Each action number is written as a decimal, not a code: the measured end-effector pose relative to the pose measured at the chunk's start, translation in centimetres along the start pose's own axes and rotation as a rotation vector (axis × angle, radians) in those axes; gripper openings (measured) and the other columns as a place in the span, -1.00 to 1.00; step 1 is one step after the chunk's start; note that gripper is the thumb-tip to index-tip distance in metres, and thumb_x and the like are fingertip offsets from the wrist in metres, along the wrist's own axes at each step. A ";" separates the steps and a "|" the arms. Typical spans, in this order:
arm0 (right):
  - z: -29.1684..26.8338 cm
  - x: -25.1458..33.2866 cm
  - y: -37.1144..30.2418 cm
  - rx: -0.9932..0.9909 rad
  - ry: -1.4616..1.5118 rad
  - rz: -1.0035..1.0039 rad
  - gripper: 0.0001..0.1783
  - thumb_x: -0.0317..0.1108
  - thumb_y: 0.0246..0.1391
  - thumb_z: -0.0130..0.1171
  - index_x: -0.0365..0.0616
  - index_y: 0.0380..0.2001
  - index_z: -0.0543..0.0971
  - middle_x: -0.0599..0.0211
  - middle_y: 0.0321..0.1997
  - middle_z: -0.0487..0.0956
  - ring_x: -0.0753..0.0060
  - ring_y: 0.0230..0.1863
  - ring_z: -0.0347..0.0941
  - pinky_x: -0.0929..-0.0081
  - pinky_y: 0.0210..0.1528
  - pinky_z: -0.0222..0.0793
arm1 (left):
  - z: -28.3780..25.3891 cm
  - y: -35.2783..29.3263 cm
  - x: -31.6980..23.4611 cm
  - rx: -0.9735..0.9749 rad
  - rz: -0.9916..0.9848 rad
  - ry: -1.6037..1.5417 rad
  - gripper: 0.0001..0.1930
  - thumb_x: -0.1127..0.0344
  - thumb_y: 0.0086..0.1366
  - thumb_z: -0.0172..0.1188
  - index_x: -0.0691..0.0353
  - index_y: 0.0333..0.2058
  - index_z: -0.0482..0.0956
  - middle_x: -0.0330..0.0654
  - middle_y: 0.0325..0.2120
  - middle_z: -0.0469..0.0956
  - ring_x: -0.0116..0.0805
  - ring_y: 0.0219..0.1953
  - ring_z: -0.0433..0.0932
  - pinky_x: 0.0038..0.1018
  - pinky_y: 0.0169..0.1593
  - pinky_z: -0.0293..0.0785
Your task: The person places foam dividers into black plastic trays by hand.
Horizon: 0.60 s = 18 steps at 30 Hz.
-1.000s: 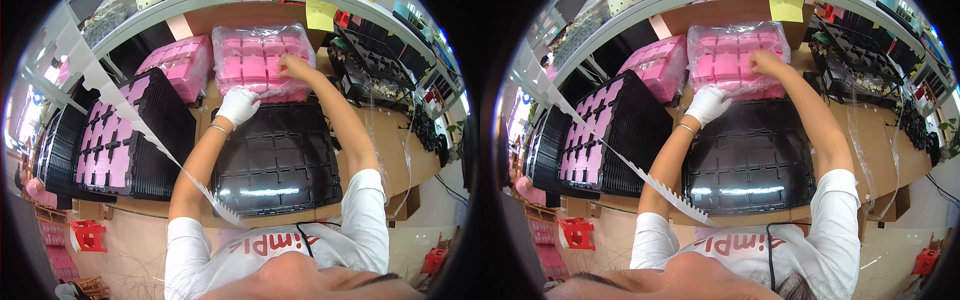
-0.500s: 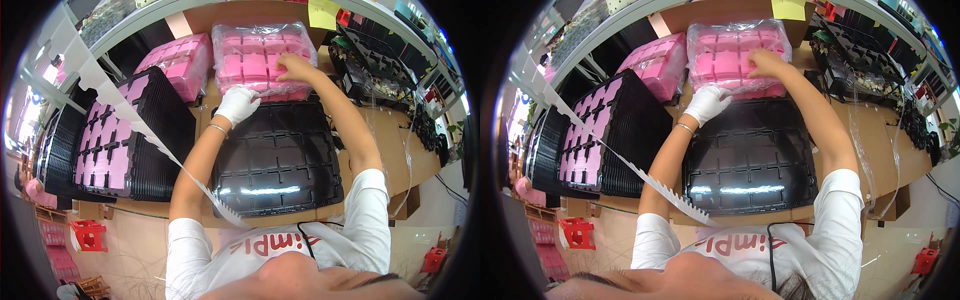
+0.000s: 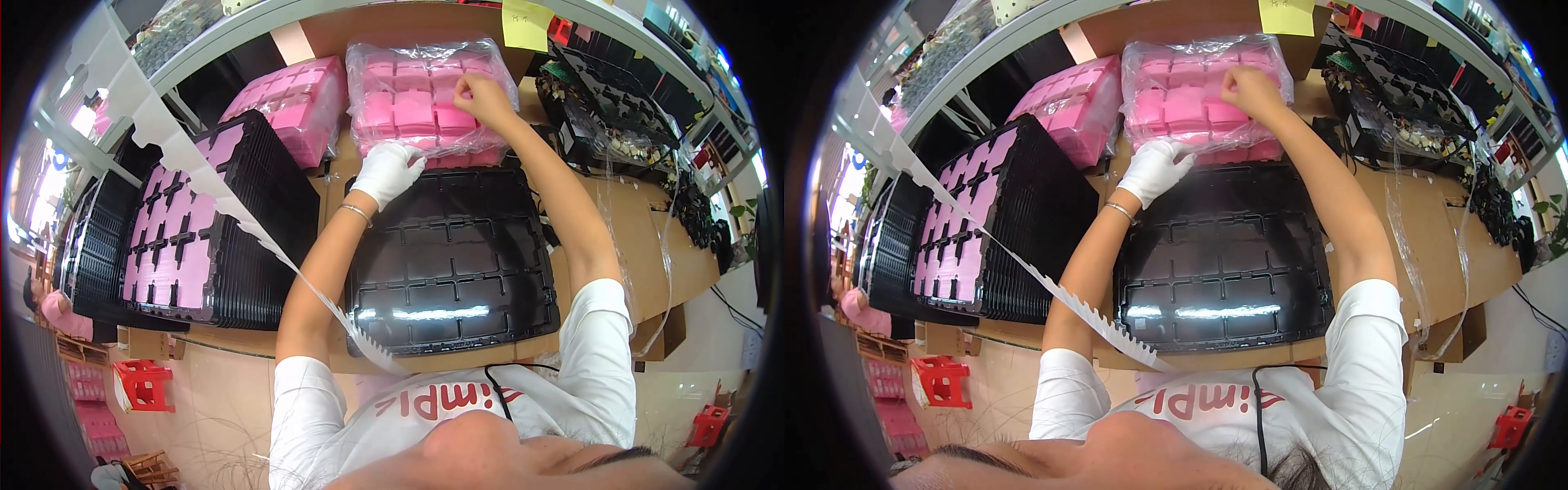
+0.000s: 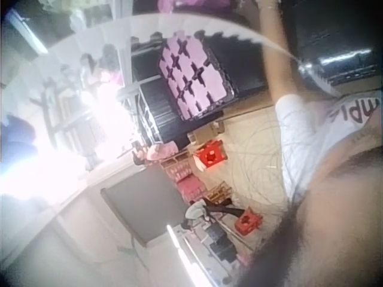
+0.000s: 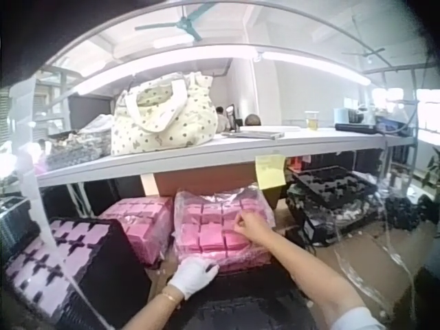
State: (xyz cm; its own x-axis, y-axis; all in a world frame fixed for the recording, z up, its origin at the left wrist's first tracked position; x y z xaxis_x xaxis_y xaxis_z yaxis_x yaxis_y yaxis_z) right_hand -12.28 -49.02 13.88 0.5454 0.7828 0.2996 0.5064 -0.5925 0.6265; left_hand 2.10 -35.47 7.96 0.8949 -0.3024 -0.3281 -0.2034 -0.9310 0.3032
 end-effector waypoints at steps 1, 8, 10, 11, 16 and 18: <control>-1.9 1.1 0.1 -0.186 0.019 -0.048 -0.82 -0.35 -0.13 0.29 -0.20 -0.49 0.54 0.23 -0.43 0.58 0.26 -0.41 0.50 0.38 -0.28 0.43 | -0.2 0.0 -0.1 -0.033 -0.015 -0.034 -0.70 0.10 0.23 0.14 0.14 -0.21 0.67 0.06 -0.31 0.61 0.02 -0.20 0.56 -0.20 -0.03 0.45; -9.5 9.4 0.4 -0.525 0.297 -0.001 -0.81 -0.29 -0.11 0.32 -0.13 -0.48 0.55 0.32 -0.38 0.60 0.31 -0.34 0.51 0.37 -0.23 0.42 | 0.2 0.3 -0.1 -0.077 -0.205 -1.412 -0.04 -0.29 0.23 0.10 0.35 0.33 -0.01 0.07 0.26 0.18 -0.12 0.31 0.18 -0.26 0.31 0.15; -10.4 10.3 -0.7 -0.491 0.422 0.069 -0.80 -0.27 -0.09 0.33 -0.14 -0.45 0.57 0.35 -0.37 0.61 0.38 -0.30 0.51 0.43 -0.15 0.40 | 0.0 0.1 0.0 -0.196 -0.421 -1.866 -0.05 -0.30 0.24 0.07 0.33 0.33 -0.02 0.11 0.26 0.16 -0.06 0.33 0.15 -0.19 0.32 0.12; -10.6 10.5 -1.5 -0.492 0.422 0.068 -0.80 -0.27 -0.09 0.33 -0.14 -0.45 0.57 0.35 -0.37 0.61 0.38 -0.30 0.51 0.43 -0.15 0.40 | 0.4 -0.7 -0.4 -0.333 -0.663 -2.305 -0.05 -0.32 0.24 0.05 0.31 0.33 -0.03 0.15 0.26 0.15 0.01 0.34 0.12 -0.13 0.34 0.09; -9.6 5.6 -8.9 -0.671 0.489 0.230 -0.63 -0.19 0.01 0.33 -0.17 -0.19 0.52 0.30 -0.09 0.55 0.37 0.00 0.43 0.41 0.09 0.30 | -1.5 -3.0 2.3 -0.339 -0.464 -2.095 -0.74 0.25 0.20 0.34 0.06 -0.16 0.52 -0.39 -0.30 0.58 -0.59 -0.37 0.52 -0.61 -0.35 0.48; -9.0 2.4 -12.4 -0.733 0.687 0.538 -0.64 -0.22 0.06 0.31 -0.16 -0.14 0.50 0.28 -0.01 0.51 0.38 0.02 0.43 0.41 0.15 0.28 | -2.0 -5.2 3.1 -0.348 -0.506 -1.907 -0.75 0.23 0.21 0.33 0.05 -0.17 0.50 -0.38 -0.33 0.52 -0.54 -0.41 0.49 -0.66 -0.40 0.45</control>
Point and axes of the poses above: each hand's wrist, its own y-axis towards the middle knuckle, its own z-axis out of the palm, x = y × z, the point moved 8 cm from there along y, towards the middle knuckle
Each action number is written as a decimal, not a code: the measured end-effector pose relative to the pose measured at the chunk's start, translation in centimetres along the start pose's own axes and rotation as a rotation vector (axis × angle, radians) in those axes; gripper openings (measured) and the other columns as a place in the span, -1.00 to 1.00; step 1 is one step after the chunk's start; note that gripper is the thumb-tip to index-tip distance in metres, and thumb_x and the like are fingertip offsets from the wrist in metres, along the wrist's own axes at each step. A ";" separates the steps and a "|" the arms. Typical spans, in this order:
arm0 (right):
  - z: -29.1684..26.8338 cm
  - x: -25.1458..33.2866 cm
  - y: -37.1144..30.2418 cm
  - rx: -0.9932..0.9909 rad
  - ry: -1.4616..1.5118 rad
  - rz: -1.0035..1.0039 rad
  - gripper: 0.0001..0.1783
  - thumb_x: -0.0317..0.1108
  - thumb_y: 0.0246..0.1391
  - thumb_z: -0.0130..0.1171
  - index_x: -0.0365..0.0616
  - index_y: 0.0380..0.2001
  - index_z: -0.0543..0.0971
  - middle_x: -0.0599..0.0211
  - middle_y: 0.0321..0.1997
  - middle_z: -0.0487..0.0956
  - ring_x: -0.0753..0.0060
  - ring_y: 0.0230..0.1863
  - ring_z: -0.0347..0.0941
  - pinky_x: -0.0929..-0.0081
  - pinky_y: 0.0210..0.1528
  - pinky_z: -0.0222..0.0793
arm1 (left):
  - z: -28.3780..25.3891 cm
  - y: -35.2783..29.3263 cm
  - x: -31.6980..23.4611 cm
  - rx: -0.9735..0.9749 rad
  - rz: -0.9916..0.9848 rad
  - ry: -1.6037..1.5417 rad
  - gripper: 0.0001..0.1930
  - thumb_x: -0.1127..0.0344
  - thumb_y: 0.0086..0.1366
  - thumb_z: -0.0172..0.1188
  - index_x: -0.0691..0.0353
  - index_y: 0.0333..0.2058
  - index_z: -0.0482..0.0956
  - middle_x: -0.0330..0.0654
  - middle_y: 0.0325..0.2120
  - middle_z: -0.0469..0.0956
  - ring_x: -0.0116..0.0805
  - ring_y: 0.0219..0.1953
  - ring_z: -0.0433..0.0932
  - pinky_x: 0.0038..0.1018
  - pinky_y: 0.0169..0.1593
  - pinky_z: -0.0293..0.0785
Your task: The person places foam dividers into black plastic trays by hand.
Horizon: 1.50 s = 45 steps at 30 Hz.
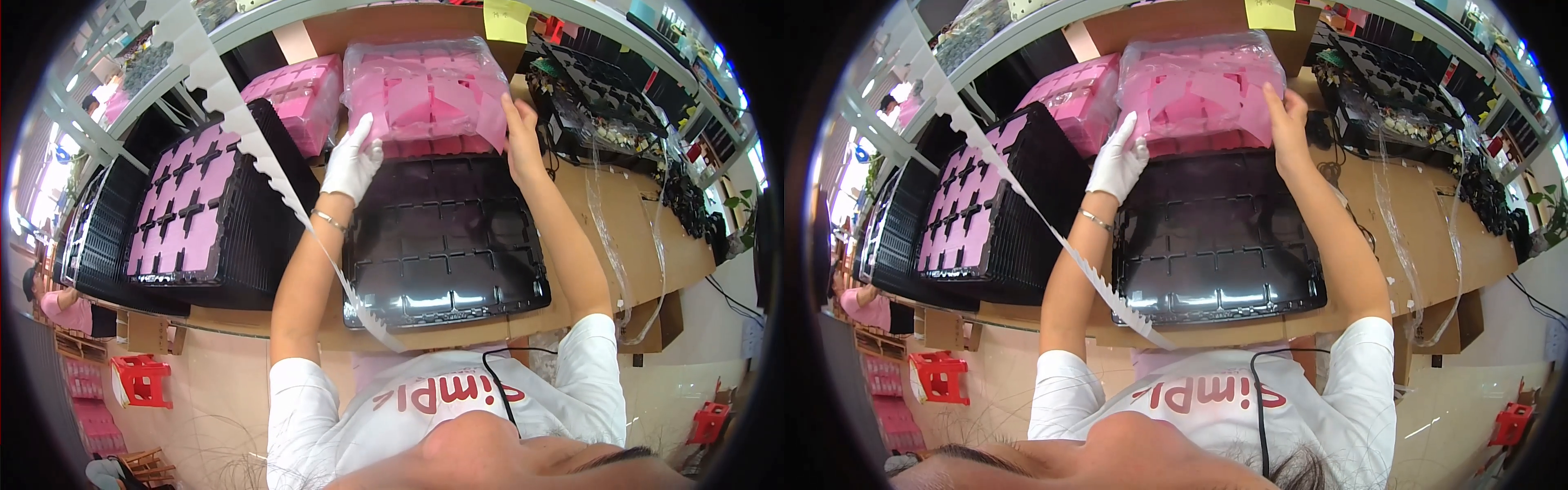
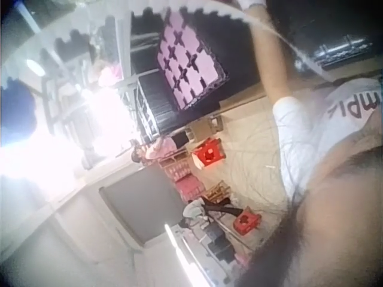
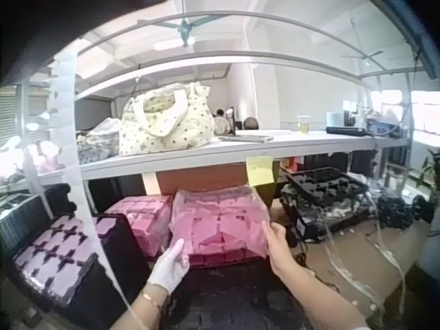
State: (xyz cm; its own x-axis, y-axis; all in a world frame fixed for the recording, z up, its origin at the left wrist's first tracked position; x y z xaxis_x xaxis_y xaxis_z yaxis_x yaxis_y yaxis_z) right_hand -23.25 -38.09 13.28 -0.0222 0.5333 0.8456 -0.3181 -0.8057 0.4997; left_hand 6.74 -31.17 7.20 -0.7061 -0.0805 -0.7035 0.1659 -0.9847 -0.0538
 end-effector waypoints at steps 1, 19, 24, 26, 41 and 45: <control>0.3 -2.6 -1.7 0.159 0.225 0.476 -0.66 -0.24 0.07 0.30 -0.15 -0.14 0.51 0.30 -0.04 0.52 0.39 0.00 0.43 0.40 0.12 0.30 | -0.3 -1.1 -0.4 -0.013 -0.001 0.071 -0.76 0.23 0.22 0.32 0.05 -0.18 0.50 -0.39 -0.37 0.52 -0.55 -0.44 0.48 -0.67 -0.41 0.44; -13.3 0.1 -15.5 0.656 -0.592 0.309 -0.75 -0.21 -0.01 0.34 -0.19 -0.46 0.61 0.48 -0.44 0.51 0.54 -0.30 0.35 0.53 -0.22 0.26 | -4.5 -20.1 -0.4 -0.274 -0.061 1.386 -0.52 -0.04 0.25 0.22 0.28 -0.62 0.50 -0.25 -0.76 0.42 -0.51 -0.66 0.42 -0.44 -0.54 0.28; -14.2 2.4 -18.0 0.629 -0.894 0.061 -0.77 -0.25 -0.16 0.41 -0.12 -0.60 0.58 0.41 -0.51 0.38 0.35 -0.30 0.25 0.42 -0.25 0.18 | -5.5 -22.8 0.7 -0.255 0.033 1.804 -0.48 -0.13 0.20 0.22 0.30 -0.59 0.56 -0.03 -0.67 0.57 -0.04 -0.57 0.58 -0.31 -0.42 0.51; -14.2 2.5 -18.2 0.603 -0.931 0.029 -0.77 -0.24 -0.16 0.41 -0.11 -0.60 0.58 0.41 -0.51 0.37 0.35 -0.30 0.25 0.42 -0.25 0.17 | -5.3 -23.5 1.0 -0.200 0.154 1.903 -0.43 -0.20 0.21 0.16 0.29 -0.59 0.58 -0.04 -0.69 0.56 -0.04 -0.56 0.59 -0.29 -0.41 0.51; -15.0 1.6 -17.3 0.543 -0.977 -0.022 -0.69 -0.14 -0.19 0.43 -0.09 -0.65 0.54 0.36 -0.46 0.39 0.23 -0.25 0.27 0.34 -0.19 0.18 | -5.6 -23.1 1.6 -0.055 0.234 2.131 -0.40 -0.19 0.26 0.08 0.30 -0.61 0.57 0.01 -0.75 0.49 0.00 -0.59 0.56 -0.27 -0.50 0.49; -14.6 2.4 -16.4 0.632 -1.080 0.018 -0.65 -0.09 -0.13 0.39 -0.11 -0.62 0.53 0.28 -0.44 0.43 0.13 -0.23 0.33 0.25 -0.18 0.21 | -4.8 -23.3 0.1 -0.186 -0.038 1.971 -0.37 -0.26 0.22 0.09 0.31 -0.60 0.57 0.05 -0.69 0.53 0.02 -0.51 0.59 -0.28 -0.39 0.51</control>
Point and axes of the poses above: each hand's wrist, its own y-axis towards the middle knuckle, its own z-axis out of the palm, x = y × z, the point moved 8 cm from there along y, towards the middle knuckle
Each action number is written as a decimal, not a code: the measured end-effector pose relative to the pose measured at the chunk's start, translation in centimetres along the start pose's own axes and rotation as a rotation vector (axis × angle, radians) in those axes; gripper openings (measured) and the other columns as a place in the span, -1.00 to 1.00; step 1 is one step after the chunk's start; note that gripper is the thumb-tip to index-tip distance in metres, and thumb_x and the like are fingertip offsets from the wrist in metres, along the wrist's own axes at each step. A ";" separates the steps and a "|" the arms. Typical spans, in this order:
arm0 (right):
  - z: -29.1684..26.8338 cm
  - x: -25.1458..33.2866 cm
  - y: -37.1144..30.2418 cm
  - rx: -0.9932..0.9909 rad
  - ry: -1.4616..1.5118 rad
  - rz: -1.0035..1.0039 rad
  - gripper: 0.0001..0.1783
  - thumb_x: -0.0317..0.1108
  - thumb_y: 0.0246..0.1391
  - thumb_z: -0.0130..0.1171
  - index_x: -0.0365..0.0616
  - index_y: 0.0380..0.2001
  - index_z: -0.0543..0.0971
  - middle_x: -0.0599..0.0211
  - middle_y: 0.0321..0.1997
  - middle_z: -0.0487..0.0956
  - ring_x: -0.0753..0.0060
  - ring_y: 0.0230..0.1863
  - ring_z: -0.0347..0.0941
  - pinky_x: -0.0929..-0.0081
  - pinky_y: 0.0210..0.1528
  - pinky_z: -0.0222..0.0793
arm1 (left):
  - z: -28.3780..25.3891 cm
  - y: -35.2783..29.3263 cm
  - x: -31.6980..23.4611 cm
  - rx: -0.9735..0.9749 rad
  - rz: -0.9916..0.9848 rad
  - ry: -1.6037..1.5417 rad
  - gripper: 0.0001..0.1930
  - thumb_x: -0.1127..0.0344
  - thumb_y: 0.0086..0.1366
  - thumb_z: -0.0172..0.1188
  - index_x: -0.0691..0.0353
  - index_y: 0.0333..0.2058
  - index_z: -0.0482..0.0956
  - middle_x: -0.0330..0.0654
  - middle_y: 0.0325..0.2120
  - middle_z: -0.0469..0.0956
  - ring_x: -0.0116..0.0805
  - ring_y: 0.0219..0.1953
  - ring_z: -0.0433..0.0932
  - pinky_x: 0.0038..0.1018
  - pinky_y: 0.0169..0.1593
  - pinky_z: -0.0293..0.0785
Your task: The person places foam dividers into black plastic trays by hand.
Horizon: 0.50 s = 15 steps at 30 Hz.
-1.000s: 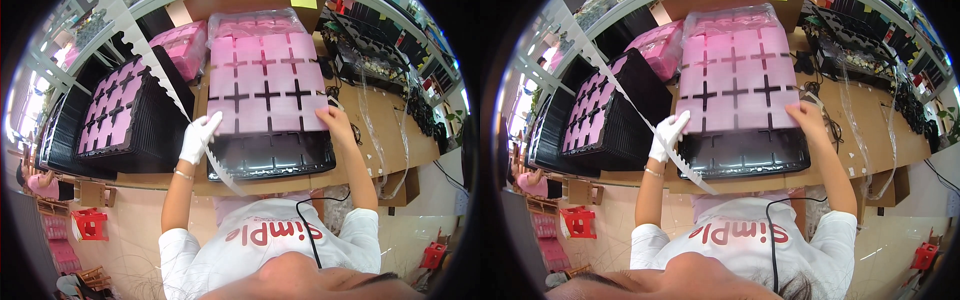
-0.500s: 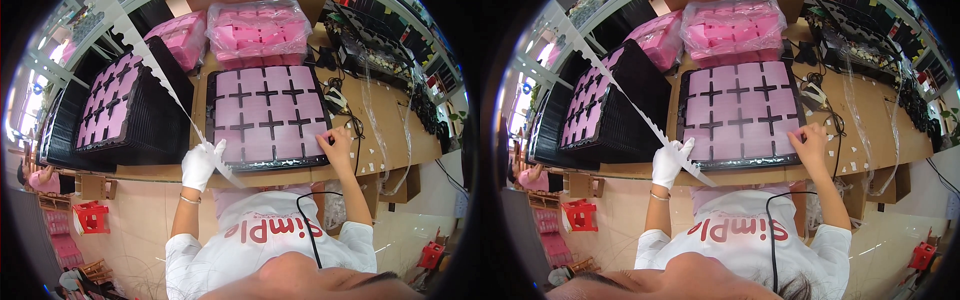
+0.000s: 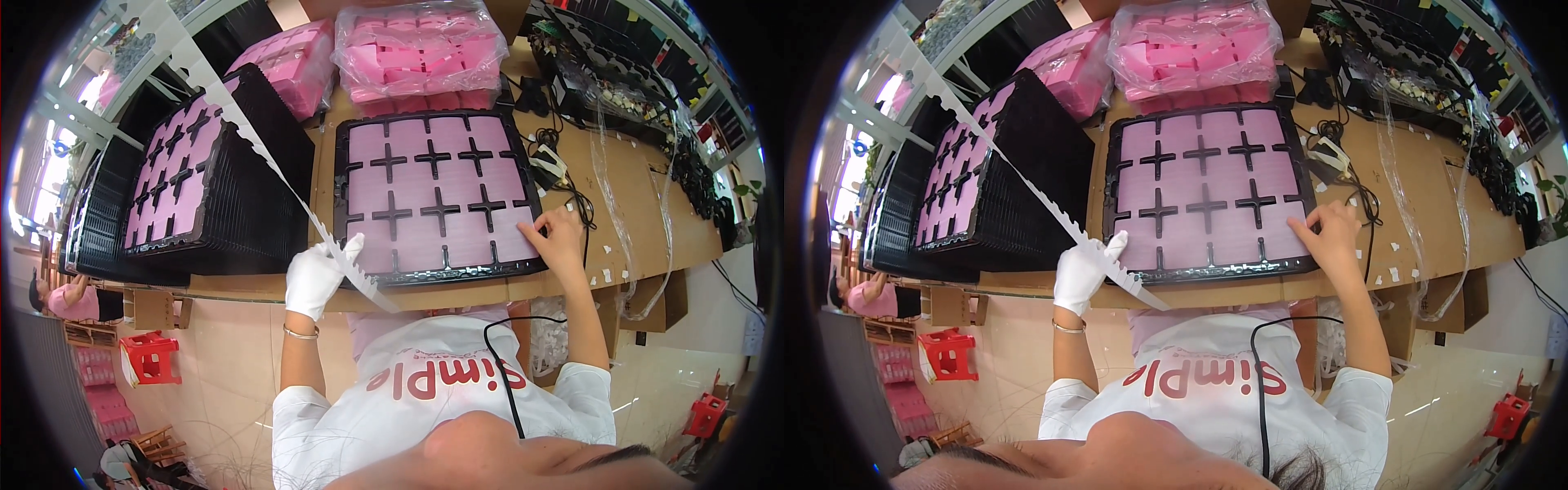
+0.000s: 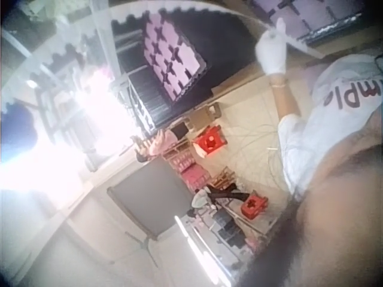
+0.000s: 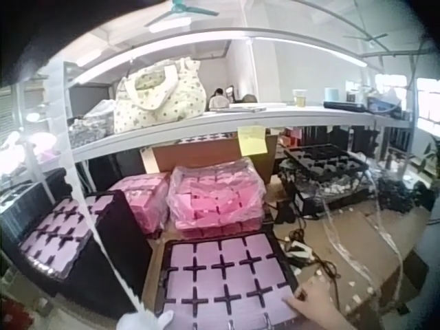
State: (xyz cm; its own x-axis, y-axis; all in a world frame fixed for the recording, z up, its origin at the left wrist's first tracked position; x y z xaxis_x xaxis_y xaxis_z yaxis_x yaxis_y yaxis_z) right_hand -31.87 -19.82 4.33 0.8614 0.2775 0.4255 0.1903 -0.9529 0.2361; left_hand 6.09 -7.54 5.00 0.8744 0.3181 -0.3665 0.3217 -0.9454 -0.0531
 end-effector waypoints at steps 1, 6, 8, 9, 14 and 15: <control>-0.4 -0.3 0.6 -0.004 0.000 -0.002 -0.65 -0.09 -0.13 0.39 -0.11 -0.62 0.53 0.28 -0.44 0.43 0.13 -0.23 0.33 0.25 -0.18 0.21 | -1.1 0.5 0.5 -0.057 -0.098 0.003 -0.37 -0.28 0.20 0.10 0.29 -0.59 0.58 0.06 -0.65 0.55 0.02 -0.48 0.60 -0.29 -0.36 0.51; -2.9 0.4 7.2 -0.273 0.001 -0.213 -0.81 -0.31 0.08 0.17 -0.24 -0.45 0.53 0.08 -0.41 0.50 0.00 -0.26 0.42 0.14 -0.19 0.32 | -6.9 4.8 -2.6 -0.465 -0.052 -0.149 -0.59 0.00 0.31 0.10 0.24 -0.53 0.59 0.02 -0.52 0.59 0.09 -0.42 0.57 -0.18 -0.28 0.48; -0.6 3.0 10.2 -0.365 0.015 -0.479 -0.85 -0.40 0.09 0.11 -0.29 -0.40 0.54 0.06 -0.33 0.53 -0.03 -0.20 0.43 0.14 -0.10 0.34 | -5.3 8.5 -3.5 -0.581 0.353 -0.012 -0.67 0.10 0.33 0.08 0.24 -0.43 0.62 0.02 -0.39 0.61 0.05 -0.31 0.58 -0.25 -0.22 0.50; 1.4 4.1 11.7 -0.227 0.075 -0.519 -0.80 -0.37 0.12 0.08 -0.30 -0.30 0.56 0.04 -0.21 0.56 -0.03 -0.10 0.45 0.21 -0.01 0.36 | -3.8 10.3 -4.0 -0.509 0.416 0.005 -0.67 0.07 0.34 0.05 0.22 -0.29 0.61 0.03 -0.23 0.58 0.02 -0.16 0.54 -0.23 -0.08 0.45; 8.5 4.8 13.6 -0.094 -0.123 -0.673 -0.59 -0.13 0.24 -0.05 -0.13 0.02 0.51 0.18 0.17 0.47 0.27 0.23 0.32 -0.01 0.39 -0.10 | 3.4 14.6 -7.0 -0.115 0.554 0.288 -0.41 -0.14 0.38 -0.18 0.17 0.17 0.37 -0.01 0.25 0.27 -0.16 0.32 0.20 0.08 0.37 -0.24; 8.7 4.0 14.1 -0.109 -0.216 -0.632 -0.53 -0.06 0.27 -0.12 -0.11 0.08 0.48 0.21 0.20 0.44 0.34 0.27 0.30 -0.03 0.42 -0.22 | 3.2 15.3 -6.3 -0.146 0.477 0.344 -0.41 -0.13 0.38 -0.19 0.20 0.15 0.40 -0.01 0.21 0.32 -0.17 0.30 0.23 0.08 0.37 -0.22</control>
Point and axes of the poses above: each hand's wrist, its own y-axis towards the middle knuckle, its own z-axis out of the palm, x = y × z, the point moved 8 cm from there along y, towards the middle knuckle
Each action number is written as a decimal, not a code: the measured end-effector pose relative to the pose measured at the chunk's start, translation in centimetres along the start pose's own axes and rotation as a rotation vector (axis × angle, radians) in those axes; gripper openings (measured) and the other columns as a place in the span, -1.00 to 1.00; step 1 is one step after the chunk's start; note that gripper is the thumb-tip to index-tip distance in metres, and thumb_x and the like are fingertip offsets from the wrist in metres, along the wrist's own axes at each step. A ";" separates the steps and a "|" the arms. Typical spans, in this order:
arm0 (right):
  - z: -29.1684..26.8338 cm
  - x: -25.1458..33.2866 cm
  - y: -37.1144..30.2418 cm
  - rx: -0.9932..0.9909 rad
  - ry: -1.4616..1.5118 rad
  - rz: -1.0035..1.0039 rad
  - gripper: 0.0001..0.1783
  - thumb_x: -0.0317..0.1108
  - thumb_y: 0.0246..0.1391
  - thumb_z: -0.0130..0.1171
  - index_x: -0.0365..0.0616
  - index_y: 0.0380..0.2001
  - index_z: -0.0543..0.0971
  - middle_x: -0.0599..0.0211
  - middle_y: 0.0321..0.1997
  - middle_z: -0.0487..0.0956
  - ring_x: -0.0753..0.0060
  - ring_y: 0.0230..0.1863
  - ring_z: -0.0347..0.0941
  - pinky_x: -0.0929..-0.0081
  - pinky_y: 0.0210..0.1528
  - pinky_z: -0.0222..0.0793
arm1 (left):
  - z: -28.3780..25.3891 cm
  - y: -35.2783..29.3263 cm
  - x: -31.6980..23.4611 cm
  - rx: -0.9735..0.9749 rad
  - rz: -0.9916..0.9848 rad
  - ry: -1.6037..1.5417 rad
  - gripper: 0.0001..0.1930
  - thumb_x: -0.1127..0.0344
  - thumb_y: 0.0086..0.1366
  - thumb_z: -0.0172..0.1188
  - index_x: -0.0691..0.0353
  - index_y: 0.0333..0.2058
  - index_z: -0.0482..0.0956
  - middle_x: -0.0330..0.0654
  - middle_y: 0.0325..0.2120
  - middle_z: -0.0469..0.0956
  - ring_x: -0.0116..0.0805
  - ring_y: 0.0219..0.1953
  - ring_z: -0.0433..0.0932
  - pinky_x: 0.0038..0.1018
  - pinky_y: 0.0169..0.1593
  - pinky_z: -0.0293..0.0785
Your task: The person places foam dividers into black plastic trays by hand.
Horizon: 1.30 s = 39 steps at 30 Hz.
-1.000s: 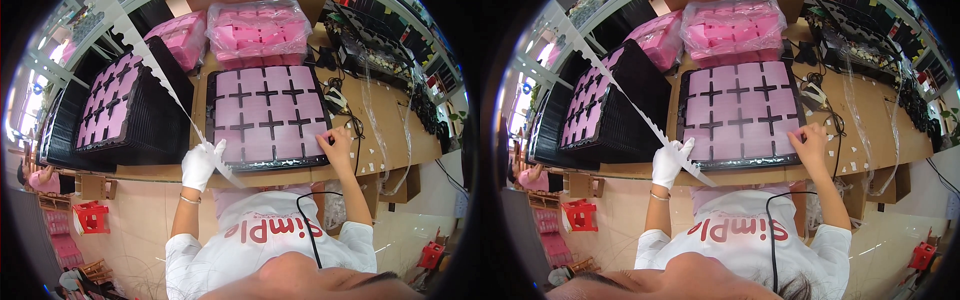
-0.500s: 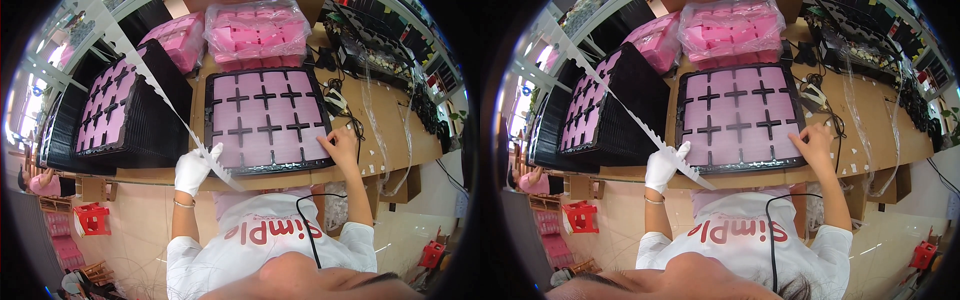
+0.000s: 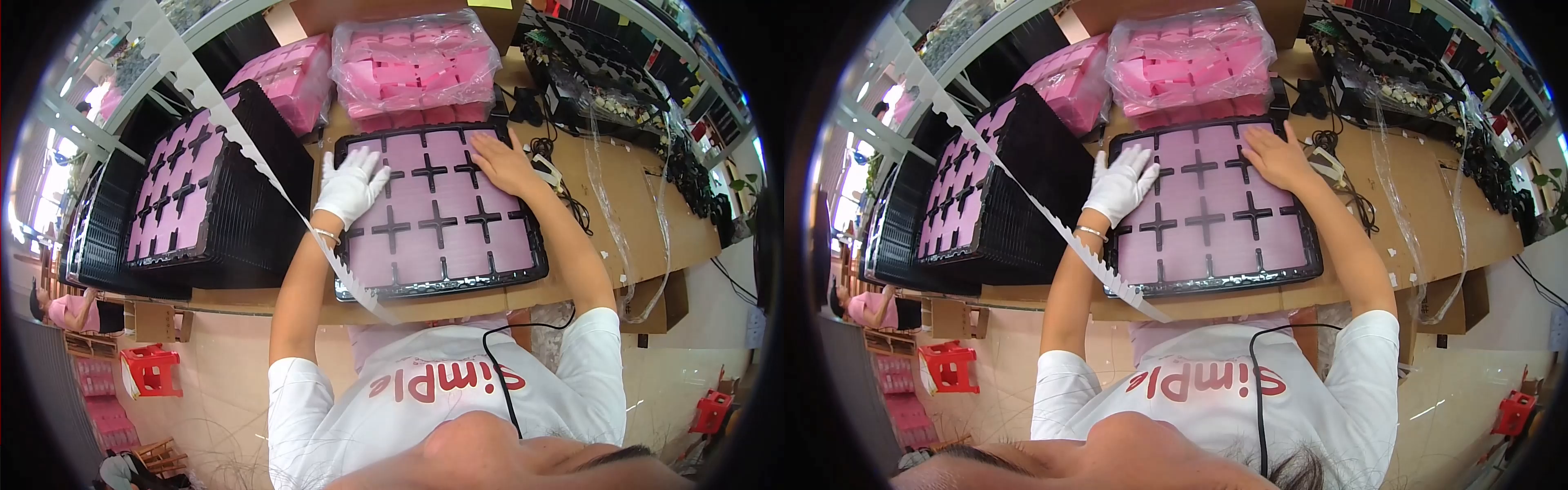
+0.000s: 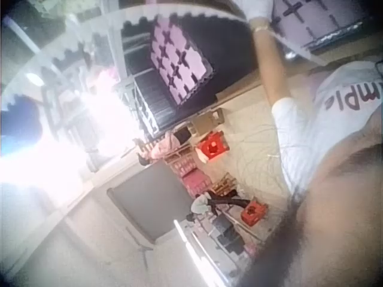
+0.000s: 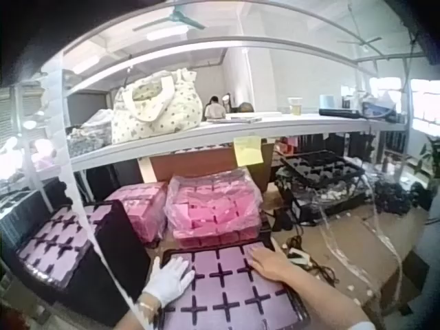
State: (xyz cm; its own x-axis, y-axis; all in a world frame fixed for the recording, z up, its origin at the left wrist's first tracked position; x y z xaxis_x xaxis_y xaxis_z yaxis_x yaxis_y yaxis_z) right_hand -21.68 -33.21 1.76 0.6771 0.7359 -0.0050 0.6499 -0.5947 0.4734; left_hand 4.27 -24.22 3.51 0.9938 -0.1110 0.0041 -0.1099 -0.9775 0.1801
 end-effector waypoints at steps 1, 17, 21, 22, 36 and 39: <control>-0.7 -0.1 0.4 0.000 -0.001 0.001 -0.53 -0.06 0.27 -0.12 -0.11 0.08 0.48 0.21 0.20 0.44 0.34 0.27 0.30 -0.03 0.42 -0.22 | -0.4 0.2 0.7 0.000 -0.076 0.062 -0.42 -0.12 0.39 -0.19 0.22 0.12 0.42 -0.02 0.18 0.36 -0.18 0.28 0.26 0.09 0.36 -0.20; -10.8 8.7 -12.2 0.252 0.452 -0.135 -0.59 -0.27 0.28 -0.19 -0.14 0.09 0.48 0.18 0.17 0.48 0.21 0.25 0.33 0.06 0.38 0.03 | -5.8 -14.7 -6.5 -0.004 0.300 -0.215 -0.68 0.30 0.19 0.12 0.15 -0.07 0.58 -0.10 0.07 0.49 -0.23 0.19 0.40 -0.09 0.31 0.09; -9.2 3.5 -19.7 0.226 0.634 -0.027 -0.51 -0.18 0.31 -0.22 -0.17 0.21 0.34 0.04 0.29 0.32 0.15 0.36 0.16 0.10 0.42 -0.13 | -5.7 -18.2 -1.5 -0.113 -0.143 -0.548 -0.76 0.44 0.08 0.23 0.24 -0.22 0.64 -0.10 -0.33 0.65 -0.05 -0.25 0.62 -0.25 0.10 0.39; -9.2 2.2 -20.5 0.148 0.743 0.046 -0.46 -0.12 0.34 -0.26 -0.18 0.26 0.27 0.00 0.35 0.23 0.11 0.41 0.06 0.11 0.43 -0.20 | -7.5 -17.7 -1.4 -0.211 -0.391 -0.518 -0.74 0.45 0.10 0.24 0.30 -0.19 0.61 -0.04 -0.27 0.62 -0.02 -0.22 0.58 -0.33 0.04 0.42; -12.7 4.2 -16.5 -0.353 0.591 0.418 -0.13 0.29 0.29 -0.61 -0.19 0.35 0.12 0.15 0.47 0.03 0.04 0.50 -0.29 0.10 0.45 -0.47 | -13.7 -16.7 -0.6 -0.416 -0.584 -1.488 -0.52 0.39 0.23 0.22 0.41 0.09 0.35 -0.18 -0.18 0.50 -0.51 -0.16 0.49 -0.55 -0.07 0.46; -15.0 4.4 -16.2 -0.410 0.572 0.405 -0.17 0.26 0.31 -0.60 -0.19 0.34 0.13 0.15 0.44 0.09 0.09 0.49 -0.19 0.15 0.45 -0.34 | -23.1 -18.4 4.4 -0.636 -0.580 -1.166 -0.47 0.25 0.17 0.28 0.46 0.05 0.41 -0.14 -0.26 0.50 -0.55 -0.42 0.50 -0.64 -0.51 0.52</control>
State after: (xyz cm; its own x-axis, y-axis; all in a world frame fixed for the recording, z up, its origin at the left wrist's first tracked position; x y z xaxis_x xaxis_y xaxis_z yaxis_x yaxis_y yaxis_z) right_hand -34.41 -15.44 7.31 0.4791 0.6067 0.6343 0.1393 -0.7660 0.6275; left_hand 11.01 -2.57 22.88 0.2824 -0.1180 -0.9520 0.6297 -0.7258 0.2768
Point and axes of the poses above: each hand's wrist, its own y-axis towards the middle knuckle, its own z-axis out of the palm, x = y × z, the point moved 8 cm from there along y, towards the middle knuckle
